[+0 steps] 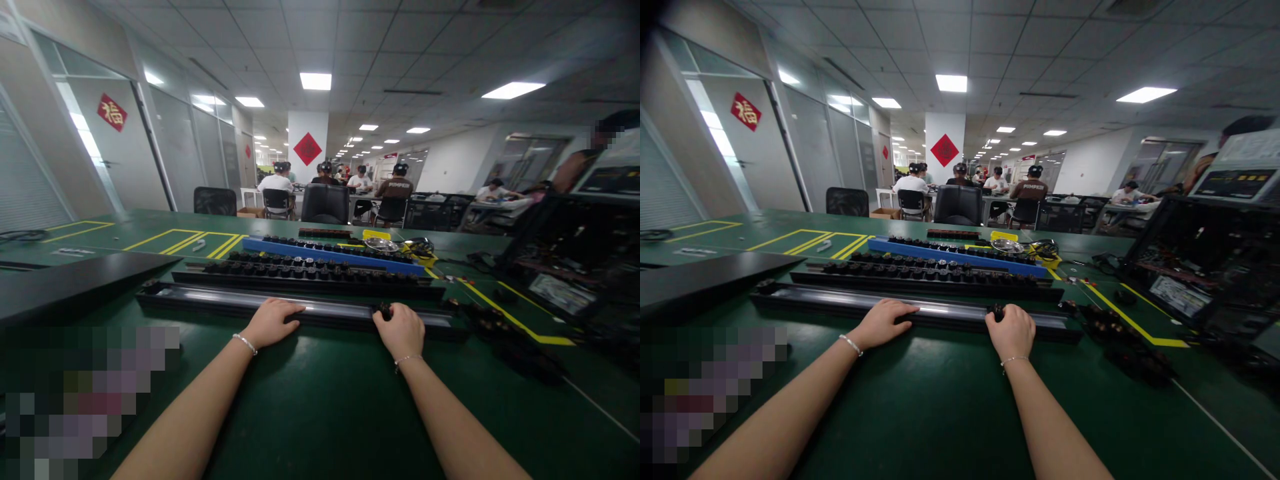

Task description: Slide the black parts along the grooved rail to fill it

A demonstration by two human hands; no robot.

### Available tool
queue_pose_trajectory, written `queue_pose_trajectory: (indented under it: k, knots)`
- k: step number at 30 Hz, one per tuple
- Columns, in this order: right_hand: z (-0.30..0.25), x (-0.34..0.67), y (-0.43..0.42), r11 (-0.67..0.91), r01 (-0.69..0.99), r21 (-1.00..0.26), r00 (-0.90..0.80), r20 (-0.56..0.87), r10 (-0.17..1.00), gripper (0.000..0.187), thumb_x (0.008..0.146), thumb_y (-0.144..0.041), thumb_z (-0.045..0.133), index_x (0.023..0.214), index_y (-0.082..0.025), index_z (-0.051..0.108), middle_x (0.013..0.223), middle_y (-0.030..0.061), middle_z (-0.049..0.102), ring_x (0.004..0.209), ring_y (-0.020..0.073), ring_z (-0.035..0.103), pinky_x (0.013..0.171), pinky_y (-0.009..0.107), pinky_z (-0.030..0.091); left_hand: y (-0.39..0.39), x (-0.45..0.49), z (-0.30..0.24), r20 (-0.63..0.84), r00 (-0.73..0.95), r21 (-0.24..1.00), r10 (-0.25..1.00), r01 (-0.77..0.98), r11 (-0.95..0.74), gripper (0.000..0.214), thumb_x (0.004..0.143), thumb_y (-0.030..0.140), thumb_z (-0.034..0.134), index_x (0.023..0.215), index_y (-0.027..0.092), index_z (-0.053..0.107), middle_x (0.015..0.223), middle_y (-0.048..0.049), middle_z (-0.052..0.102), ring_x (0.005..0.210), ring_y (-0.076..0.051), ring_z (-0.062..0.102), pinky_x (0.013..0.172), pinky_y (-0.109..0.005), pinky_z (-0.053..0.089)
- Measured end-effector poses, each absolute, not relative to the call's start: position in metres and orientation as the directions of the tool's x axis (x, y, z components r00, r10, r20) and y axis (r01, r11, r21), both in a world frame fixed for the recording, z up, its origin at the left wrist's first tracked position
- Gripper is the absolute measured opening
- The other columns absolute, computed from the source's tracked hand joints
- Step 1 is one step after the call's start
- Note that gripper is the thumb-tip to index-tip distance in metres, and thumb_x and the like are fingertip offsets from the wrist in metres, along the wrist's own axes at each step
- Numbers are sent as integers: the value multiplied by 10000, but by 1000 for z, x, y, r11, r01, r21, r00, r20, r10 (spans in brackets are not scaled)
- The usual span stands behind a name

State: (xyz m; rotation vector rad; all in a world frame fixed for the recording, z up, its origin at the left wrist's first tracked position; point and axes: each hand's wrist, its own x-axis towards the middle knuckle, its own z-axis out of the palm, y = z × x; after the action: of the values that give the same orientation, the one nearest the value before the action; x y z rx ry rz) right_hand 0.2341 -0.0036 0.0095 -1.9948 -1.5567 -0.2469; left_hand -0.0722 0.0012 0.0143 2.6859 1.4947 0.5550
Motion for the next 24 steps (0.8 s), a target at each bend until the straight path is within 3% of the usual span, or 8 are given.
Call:
queue_pose_trajectory:
  k: [16, 24]
  knots:
    - [10, 246, -4, -196, 906, -375, 360, 442, 821, 243, 731, -371, 451, 803, -168, 565, 853, 93, 595, 857, 233, 514, 777, 341, 339, 1, -73, 14, 297, 473, 200, 829, 818, -539, 410, 800, 375, 504, 1203, 307, 541, 1162, -4, 625, 1070, -197, 544, 945, -356, 348]
    - [10, 248, -4, -207, 914, -348, 361, 467, 807, 212, 724, -362, 453, 745, -178, 557, 810, 90, 597, 837, 232, 514, 759, 338, 340, 0, -72, 15, 295, 477, 197, 828, 818, -541, 407, 803, 372, 502, 1201, 301, 543, 1165, -9, 624, 1078, -198, 540, 946, -360, 348]
